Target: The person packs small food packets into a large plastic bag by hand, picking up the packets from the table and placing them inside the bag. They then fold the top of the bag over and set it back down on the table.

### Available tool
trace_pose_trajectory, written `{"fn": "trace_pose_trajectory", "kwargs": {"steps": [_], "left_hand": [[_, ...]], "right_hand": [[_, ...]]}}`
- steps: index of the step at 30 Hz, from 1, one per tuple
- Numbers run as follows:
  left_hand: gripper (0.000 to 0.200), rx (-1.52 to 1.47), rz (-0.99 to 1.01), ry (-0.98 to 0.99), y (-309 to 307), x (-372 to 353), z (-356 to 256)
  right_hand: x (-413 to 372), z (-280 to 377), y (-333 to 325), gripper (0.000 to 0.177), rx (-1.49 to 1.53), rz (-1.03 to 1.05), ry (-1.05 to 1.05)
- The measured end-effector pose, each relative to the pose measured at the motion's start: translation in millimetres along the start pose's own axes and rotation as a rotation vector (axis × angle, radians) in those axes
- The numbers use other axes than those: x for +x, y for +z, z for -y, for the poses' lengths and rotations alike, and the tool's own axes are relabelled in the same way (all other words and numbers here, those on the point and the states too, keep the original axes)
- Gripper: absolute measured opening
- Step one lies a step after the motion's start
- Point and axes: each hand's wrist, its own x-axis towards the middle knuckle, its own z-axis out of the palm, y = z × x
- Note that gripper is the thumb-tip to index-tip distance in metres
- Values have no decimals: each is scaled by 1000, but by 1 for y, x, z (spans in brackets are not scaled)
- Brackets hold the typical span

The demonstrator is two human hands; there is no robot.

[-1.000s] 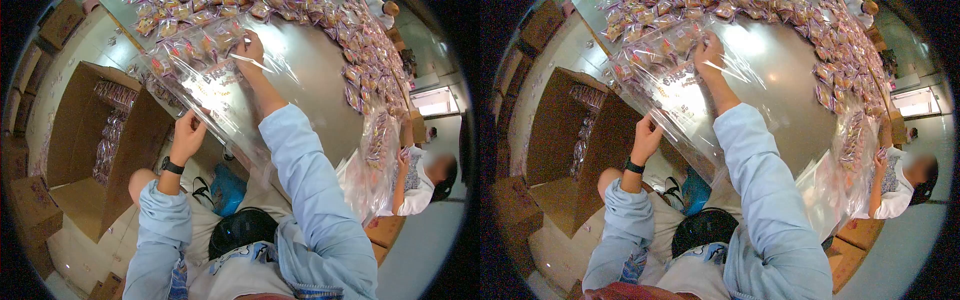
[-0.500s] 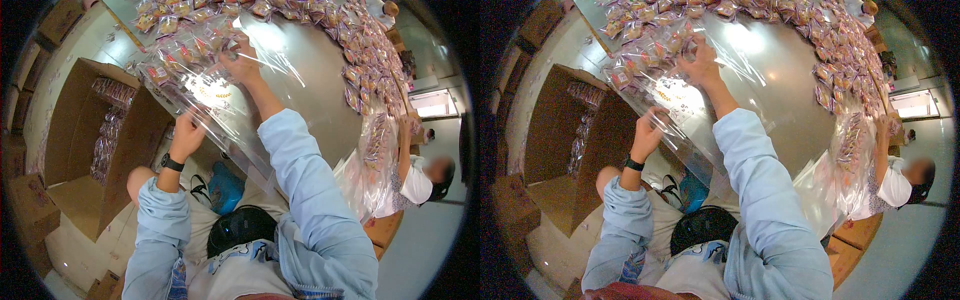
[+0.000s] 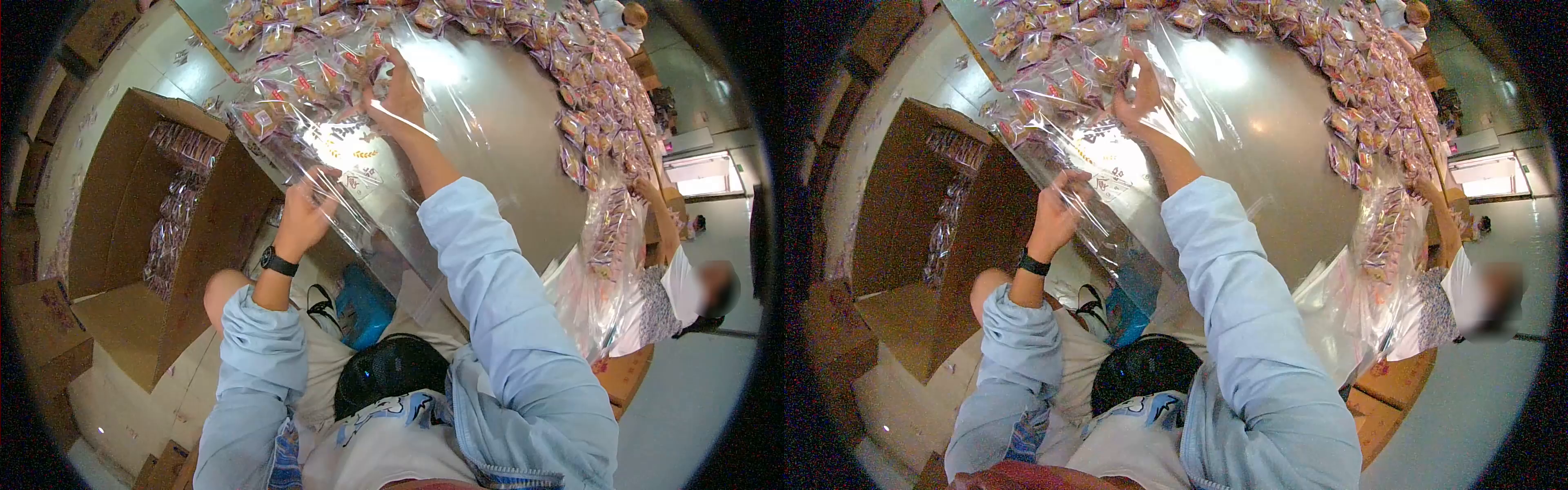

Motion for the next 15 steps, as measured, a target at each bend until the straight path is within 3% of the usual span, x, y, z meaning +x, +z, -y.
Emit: {"fn": "trace_pose_trajectory", "kwargs": {"steps": [3, 10, 13, 15], "left_hand": [[31, -15, -25, 34, 2, 0, 7], [32, 50, -39, 43, 4, 2, 12], [32, 55, -35, 10, 3, 2, 12], [32, 41, -54, -1, 4, 1, 12]], "right_hand": [[4, -10, -5, 58, -261, 6, -115], [9, -25, 3, 43, -14, -37, -70], [6, -16, -1, 37, -138, -32, 30], [7, -21, -1, 38, -170, -49, -44]]}}
